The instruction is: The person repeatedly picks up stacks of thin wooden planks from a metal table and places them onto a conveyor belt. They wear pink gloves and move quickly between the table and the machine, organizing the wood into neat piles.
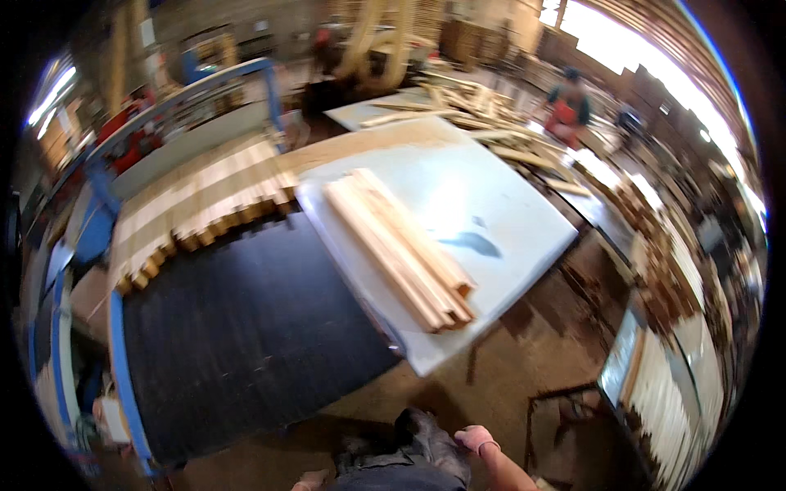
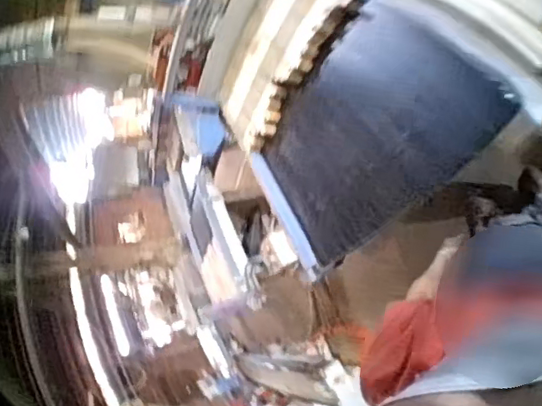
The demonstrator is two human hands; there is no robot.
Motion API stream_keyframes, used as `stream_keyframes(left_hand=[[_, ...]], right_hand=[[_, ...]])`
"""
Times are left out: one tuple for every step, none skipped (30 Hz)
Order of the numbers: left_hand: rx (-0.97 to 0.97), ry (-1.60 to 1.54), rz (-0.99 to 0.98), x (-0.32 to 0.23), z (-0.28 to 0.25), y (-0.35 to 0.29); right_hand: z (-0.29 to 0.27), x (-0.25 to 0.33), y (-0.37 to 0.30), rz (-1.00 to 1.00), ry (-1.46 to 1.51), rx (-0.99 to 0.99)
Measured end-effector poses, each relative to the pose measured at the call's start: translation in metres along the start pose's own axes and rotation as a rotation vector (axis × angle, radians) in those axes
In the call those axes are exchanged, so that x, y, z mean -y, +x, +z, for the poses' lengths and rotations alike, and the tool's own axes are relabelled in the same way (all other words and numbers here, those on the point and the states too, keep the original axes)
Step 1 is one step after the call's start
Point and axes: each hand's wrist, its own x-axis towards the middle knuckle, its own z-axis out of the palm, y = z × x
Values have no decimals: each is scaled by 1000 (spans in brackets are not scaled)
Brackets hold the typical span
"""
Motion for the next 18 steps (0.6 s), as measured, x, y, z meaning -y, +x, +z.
stream_keyframes(left_hand=[[-86, 86, 32, -1, 5, 1], [-174, 173, 55, -4, 5, 0], [-107, -355, -276, -17, 7, 2], [-224, -865, -631, -30, 6, 0], [-321, -993, -655, -50, 3, 0], [-349, -967, -601, -75, -1, 4], [-376, -945, -564, -104, -6, 10], [-399, -903, -526, -133, -5, 18], [-411, -854, -495, -162, -2, 27], [-429, -814, -457, -194, -1, 40], [-440, -766, -420, -224, 3, 54], [-454, -711, -393, -248, 10, 66], [-469, -671, -362, -271, 17, 78], [-483, -622, -316, -296, 21, 93], [-501, -579, -280, -322, 30, 103], [-511, -534, -238, -344, 35, 116], [-527, -491, -189, -371, 40, 129], [-531, -449, -143, -396, 46, 141]], right_hand=[[3, -35, 14, 35, 149, -4], [5, -66, 26, -9, 8, 9], [11, -100, 35, -91, 10, -33], [16, -128, 45, -145, -37, -59], [20, -154, 54, -198, -85, -88], [25, -177, 65, -262, -202, -104], [28, -188, 80, -224, -81, -48], [27, -201, 94, -176, -97, 35], [27, -217, 96, -242, 41, -13], [22, -227, 102, -259, 21, -19], [15, -240, 105, -220, 251, -58], [10, -256, 102, -153, 390, -68], [5, -270, 98, -111, 515, -77], [0, -280, 97, -62, 586, -83], [-10, -299, 99, -38, 644, -88], [-13, -313, 94, -20, 695, -95], [-20, -328, 98, 3, 726, -135], [-25, -343, 102, 10, 753, -173]])
